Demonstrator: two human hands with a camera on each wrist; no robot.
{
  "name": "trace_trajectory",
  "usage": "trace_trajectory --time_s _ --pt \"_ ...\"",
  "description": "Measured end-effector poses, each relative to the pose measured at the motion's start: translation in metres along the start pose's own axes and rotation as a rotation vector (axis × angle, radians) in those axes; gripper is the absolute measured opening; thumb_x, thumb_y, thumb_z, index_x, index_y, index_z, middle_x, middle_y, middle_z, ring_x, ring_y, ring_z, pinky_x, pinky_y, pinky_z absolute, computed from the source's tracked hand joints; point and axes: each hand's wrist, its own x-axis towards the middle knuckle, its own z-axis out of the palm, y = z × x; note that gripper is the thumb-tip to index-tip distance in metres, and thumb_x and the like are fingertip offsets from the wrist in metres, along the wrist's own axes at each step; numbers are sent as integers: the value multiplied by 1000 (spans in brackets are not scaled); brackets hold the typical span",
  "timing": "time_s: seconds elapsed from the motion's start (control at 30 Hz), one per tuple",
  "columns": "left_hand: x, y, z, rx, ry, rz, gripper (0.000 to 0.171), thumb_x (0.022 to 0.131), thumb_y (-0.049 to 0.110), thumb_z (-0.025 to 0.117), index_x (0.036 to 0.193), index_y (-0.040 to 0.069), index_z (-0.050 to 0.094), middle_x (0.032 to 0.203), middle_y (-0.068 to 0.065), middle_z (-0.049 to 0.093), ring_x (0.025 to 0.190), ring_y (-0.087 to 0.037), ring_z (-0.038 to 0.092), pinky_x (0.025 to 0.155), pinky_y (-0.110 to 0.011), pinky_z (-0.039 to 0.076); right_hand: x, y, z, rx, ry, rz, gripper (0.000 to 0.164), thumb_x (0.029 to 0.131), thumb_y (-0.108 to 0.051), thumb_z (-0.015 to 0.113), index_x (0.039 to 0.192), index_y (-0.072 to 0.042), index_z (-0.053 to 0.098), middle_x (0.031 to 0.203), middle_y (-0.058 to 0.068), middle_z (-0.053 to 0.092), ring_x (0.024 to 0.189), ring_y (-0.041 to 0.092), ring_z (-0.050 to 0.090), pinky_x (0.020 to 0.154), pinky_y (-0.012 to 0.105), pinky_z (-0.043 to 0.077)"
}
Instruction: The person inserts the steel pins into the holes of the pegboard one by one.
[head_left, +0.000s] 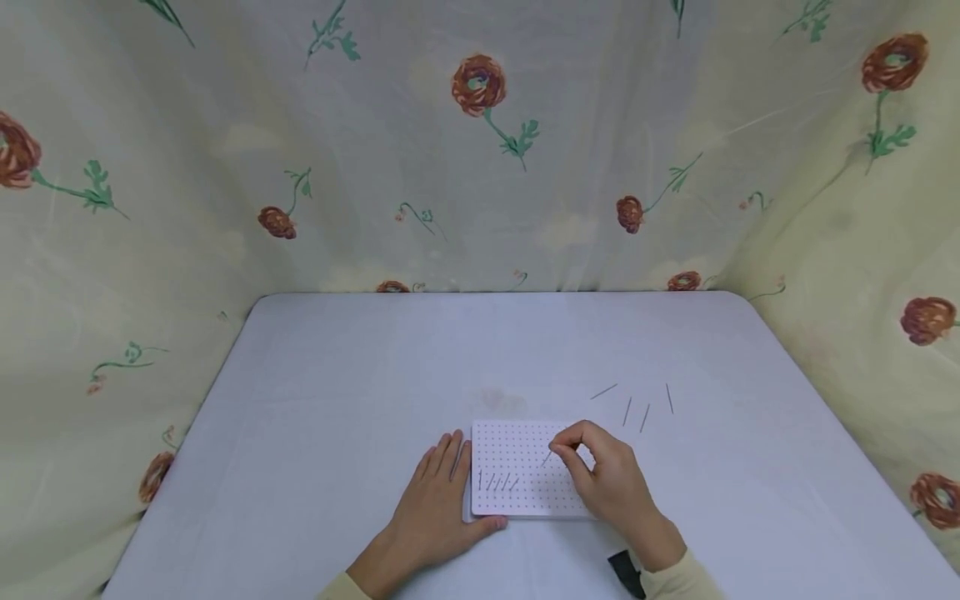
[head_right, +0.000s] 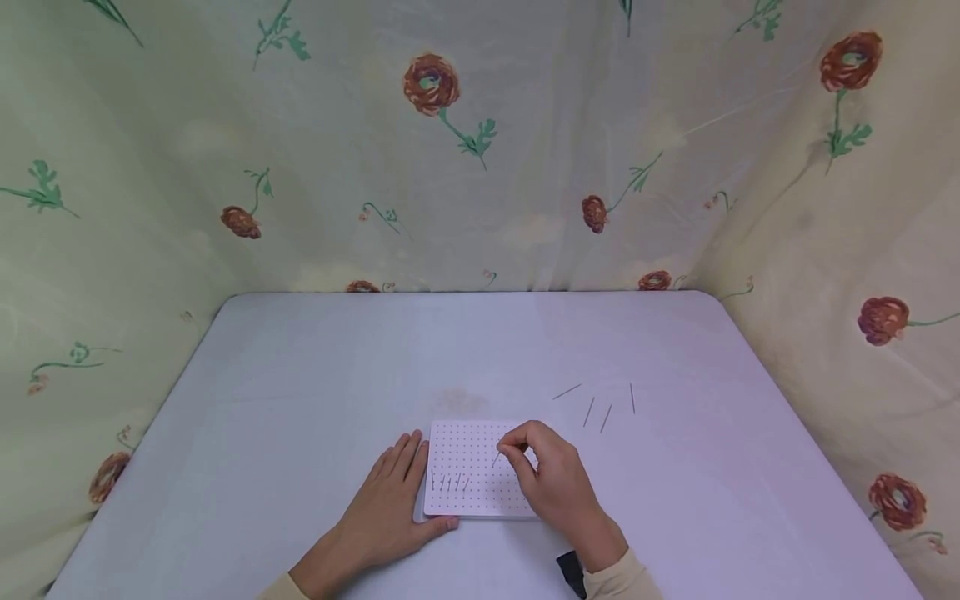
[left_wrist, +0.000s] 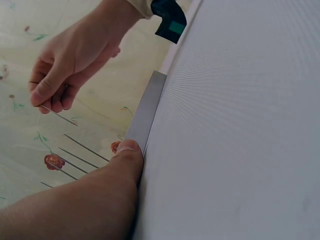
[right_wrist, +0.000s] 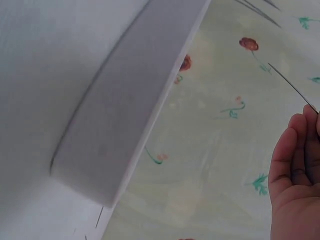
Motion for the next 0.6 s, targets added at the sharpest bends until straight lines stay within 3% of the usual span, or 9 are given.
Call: trace_trajectory --time_s 0.17,0.4,0.6 --pt "-1 0 -2 -8 16 16 116 83 83 55 158 -2 30 168 -20 25 157 -37 24 125 -51 27 0 -5 6 27 -32 -37 31 76 11 80 93 -9 64 85 -4 70 76 6 65 70 17 54" --pt "-1 -1 -2 -20 19 25 116 83 83 55 158 -3 30 168 -22 25 157 -38 23 125 -52 28 -1 -9 11 55 -73 -54 19 86 0 77 95 -10 64 87 -5 70 78 5 64 69 20 54" --pt "-1 -1 -1 -22 14 18 116 83 83 56 158 -2 30 168 -21 24 157 -37 22 125 -52 27 -2 -11 12 41 -71 -60 29 78 7 80 94 -10 64 87 -7 67 78 4 63 68 22 54"
